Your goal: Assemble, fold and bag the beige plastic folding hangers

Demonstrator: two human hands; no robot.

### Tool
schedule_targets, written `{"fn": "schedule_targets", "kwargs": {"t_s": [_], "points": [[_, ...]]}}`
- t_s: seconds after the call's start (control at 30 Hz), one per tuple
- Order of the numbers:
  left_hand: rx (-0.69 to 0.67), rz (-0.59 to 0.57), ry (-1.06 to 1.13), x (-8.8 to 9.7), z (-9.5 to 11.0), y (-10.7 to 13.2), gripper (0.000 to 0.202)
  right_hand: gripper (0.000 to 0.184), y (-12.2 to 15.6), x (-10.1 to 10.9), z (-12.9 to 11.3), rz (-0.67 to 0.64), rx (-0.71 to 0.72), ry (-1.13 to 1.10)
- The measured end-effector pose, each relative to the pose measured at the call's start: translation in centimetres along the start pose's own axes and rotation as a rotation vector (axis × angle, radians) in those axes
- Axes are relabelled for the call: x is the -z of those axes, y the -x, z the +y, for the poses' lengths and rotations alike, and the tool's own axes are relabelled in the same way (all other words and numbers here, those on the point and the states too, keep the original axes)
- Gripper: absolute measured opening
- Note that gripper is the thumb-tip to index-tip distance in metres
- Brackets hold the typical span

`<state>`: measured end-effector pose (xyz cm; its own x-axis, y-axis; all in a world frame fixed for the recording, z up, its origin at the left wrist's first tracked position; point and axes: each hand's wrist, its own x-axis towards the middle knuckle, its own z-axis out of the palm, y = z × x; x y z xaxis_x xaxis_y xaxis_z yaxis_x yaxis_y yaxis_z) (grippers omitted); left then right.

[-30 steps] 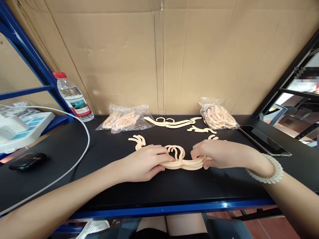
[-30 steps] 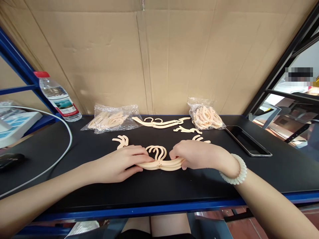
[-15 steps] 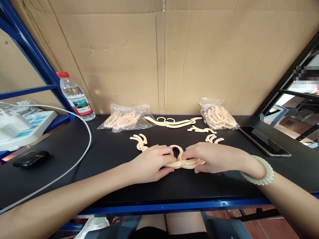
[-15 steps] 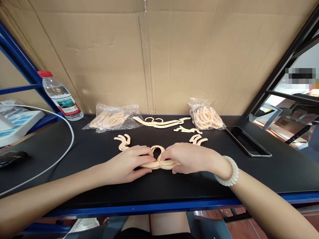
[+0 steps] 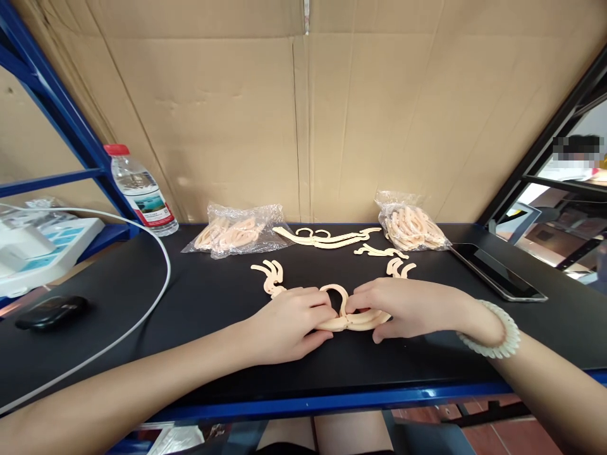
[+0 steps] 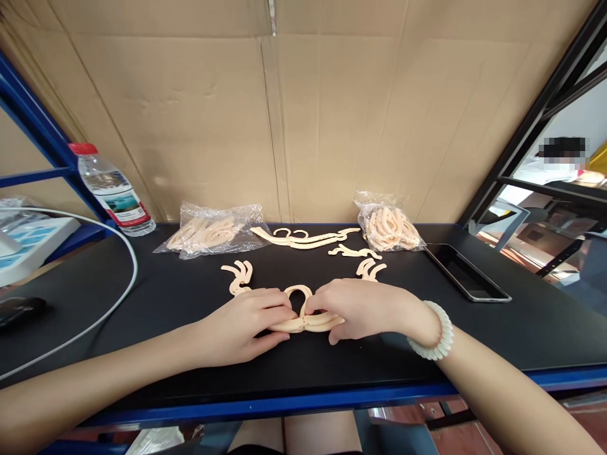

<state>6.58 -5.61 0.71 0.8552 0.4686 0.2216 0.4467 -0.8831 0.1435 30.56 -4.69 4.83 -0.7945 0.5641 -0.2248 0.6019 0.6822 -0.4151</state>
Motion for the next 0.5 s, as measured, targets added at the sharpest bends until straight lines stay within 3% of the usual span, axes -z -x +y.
{"fn": "schedule_targets", "kwargs": {"t_s": [0.13, 0.23, 0.3, 0.5], "points": [[0.008, 0.045, 0.011, -0.4, 0.1, -0.1, 0.008, 0.028, 0.8, 2.1, 1.7, 0.052, -0.034, -0.125], [0.029, 0.114, -0.014, -0.1, 0.3, -0.1, 0.024, 0.031, 0.9, 3.8, 4.5, 0.33, -0.139, -0.074], [0.052, 0.18, -0.053, 0.6, 0.0, -0.1, 0.034, 0.028, 0.5, 4.5, 6.6, 0.446, -0.309, 0.051], [0.281, 0.378, -0.068, 4.1, -3.9, -0.8, 0.016, 0.018, -1.9, 4.8, 10.5, 0.366, -0.415, 0.085]]}}
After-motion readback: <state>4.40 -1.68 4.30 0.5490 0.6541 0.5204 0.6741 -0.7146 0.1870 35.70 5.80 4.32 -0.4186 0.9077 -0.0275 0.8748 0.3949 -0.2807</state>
